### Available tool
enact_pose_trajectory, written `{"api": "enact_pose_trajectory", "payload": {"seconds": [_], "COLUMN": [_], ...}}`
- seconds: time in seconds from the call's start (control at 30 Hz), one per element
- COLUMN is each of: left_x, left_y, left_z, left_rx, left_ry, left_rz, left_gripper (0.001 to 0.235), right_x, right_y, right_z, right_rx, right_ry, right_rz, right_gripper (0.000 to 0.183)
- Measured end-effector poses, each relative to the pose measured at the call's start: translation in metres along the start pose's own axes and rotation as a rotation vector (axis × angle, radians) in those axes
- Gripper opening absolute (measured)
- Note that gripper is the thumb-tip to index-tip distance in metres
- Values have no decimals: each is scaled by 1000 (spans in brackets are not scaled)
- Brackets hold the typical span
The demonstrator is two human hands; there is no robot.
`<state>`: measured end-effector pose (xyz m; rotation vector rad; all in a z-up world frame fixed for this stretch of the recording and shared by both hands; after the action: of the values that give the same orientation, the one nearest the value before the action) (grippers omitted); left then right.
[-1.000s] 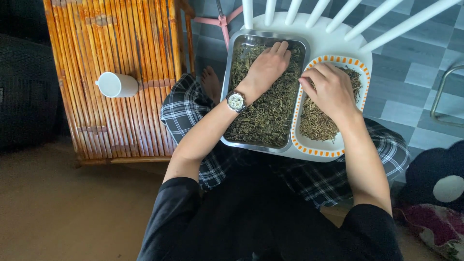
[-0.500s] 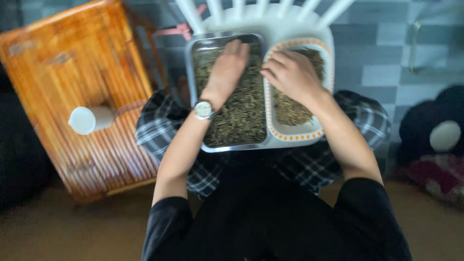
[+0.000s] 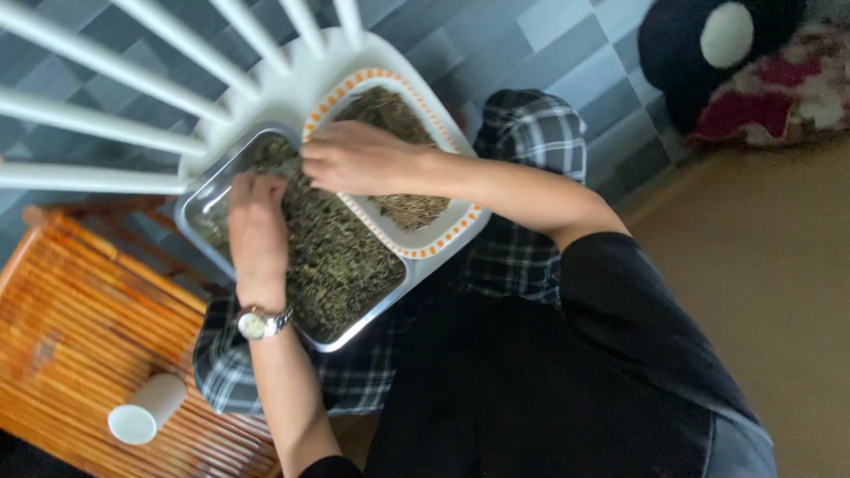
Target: Sorting dried tea leaves by hand to remove stems and debris into separate compartments of a tray
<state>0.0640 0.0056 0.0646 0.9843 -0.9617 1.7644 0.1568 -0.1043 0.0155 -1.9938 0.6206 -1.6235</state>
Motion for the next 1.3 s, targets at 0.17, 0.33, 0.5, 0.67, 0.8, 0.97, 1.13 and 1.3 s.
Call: {"api": "enact_pose_trajectory", "payload": {"seconds": [0.17,0.33,0.5,0.67,0.8,0.97,1.13,1.3], "left_x": [-9,-7,-4,-4,6,4,-2,-7], "left_y": [1,2,1,1,3,4,11,14], "left_z": [-1,4,9,5,11,10,1,-5], "left_rx": [-17,19,-8,9,40,19,-26,-45], "left_ry": [12,4,31,16,27,-13,-132,-143], "left_rz": [-28,-47,-42,-34,-25,2,35,40], "left_gripper": [8,9,18,24,28,35,40,41], "right_x": [3,4,16,16,17,15,9,17], "right_y": [-8,-7,-13,-14,-17,-11,-7,-13], "right_z": [-2,-3,-7,-7,-7,-7,-9,-9], "right_rx": [19,68,52,30,7,52,77,40], "right_ry": [99,173,123,140,82,77,84,-6], "right_rz": [-174,-140,-213,-268,-273,-177,-78,-163], "right_gripper": [17,18,17,17,17,19,20,21]}}
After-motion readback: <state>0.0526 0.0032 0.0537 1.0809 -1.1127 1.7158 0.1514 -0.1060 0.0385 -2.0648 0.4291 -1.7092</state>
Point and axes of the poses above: each hand's wrist, its own y-axis away from the middle knuckle, its own x-axis out of the back of the hand, z = x × y, the point moved 7 cm from there along -y, towards the middle knuckle, and after that the axes turned 10 degrees about z, right-handed, at the moved point
